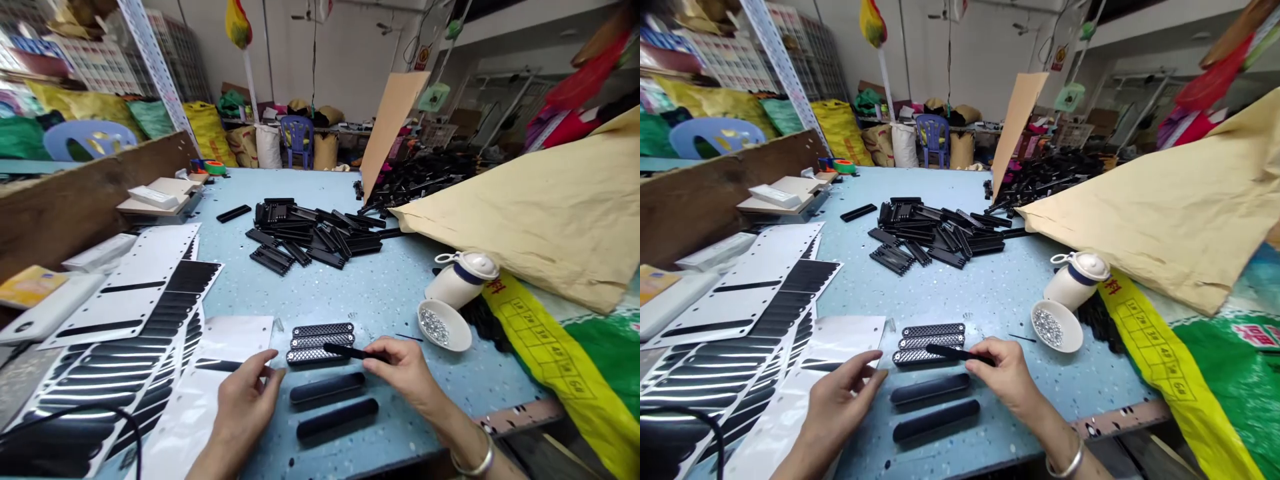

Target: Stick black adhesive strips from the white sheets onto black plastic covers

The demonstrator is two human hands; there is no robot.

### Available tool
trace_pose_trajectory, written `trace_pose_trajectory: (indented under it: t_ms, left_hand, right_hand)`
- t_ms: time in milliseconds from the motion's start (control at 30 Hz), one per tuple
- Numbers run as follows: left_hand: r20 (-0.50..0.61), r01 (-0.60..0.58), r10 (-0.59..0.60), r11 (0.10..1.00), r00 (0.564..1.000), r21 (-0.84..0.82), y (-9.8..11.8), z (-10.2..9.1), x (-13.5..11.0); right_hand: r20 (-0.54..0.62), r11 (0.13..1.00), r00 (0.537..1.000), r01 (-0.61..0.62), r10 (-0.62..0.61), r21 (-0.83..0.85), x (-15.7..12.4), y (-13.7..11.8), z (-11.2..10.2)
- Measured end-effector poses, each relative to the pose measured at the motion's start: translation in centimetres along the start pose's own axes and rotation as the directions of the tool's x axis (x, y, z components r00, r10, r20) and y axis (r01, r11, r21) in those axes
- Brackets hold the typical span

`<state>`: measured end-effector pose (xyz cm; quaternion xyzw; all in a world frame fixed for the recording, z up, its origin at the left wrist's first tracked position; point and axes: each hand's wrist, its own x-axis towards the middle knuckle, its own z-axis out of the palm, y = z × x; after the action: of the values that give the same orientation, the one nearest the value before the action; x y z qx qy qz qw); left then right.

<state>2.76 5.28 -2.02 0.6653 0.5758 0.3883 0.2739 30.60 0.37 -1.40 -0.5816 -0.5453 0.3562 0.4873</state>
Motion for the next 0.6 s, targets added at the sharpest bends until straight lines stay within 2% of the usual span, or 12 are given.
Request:
trace_pose_trajectory:
  t_ms: [133, 300, 467, 600]
  left_hand:
    - [0.128, -0.04, 0.034, 0.998, 0.991, 0.04, 0.0, 1.2, 0.3]
    - [0.157, -0.05, 0.053, 0.999, 0.986, -0.021, -0.2, 2.3, -0.7]
    - [0.202, 0.02, -0.001, 0.996, 0.979, -0.087, -0.3, 2.3, -1.0]
    - [0.222, 0.099, -0.075, 0.99, 0.972, -0.1, -0.5, 2.3, -1.0]
  right_hand:
    - [0.05, 1.0, 0.999, -0.021, 0.021, 0.009, 1.3, 1.9, 0.7]
    - [0.1, 0.981, 0.989, 0.122, -0.107, -0.148, 1.9, 2.1, 1.0]
    - [0.246, 0.962, 0.956, 0.207, -0.161, -0.176, 2.1, 1.9, -0.3]
    - [0.234, 0.953, 0.943, 0.273, -0.238, -0.134, 2.1, 1.7, 0.4]
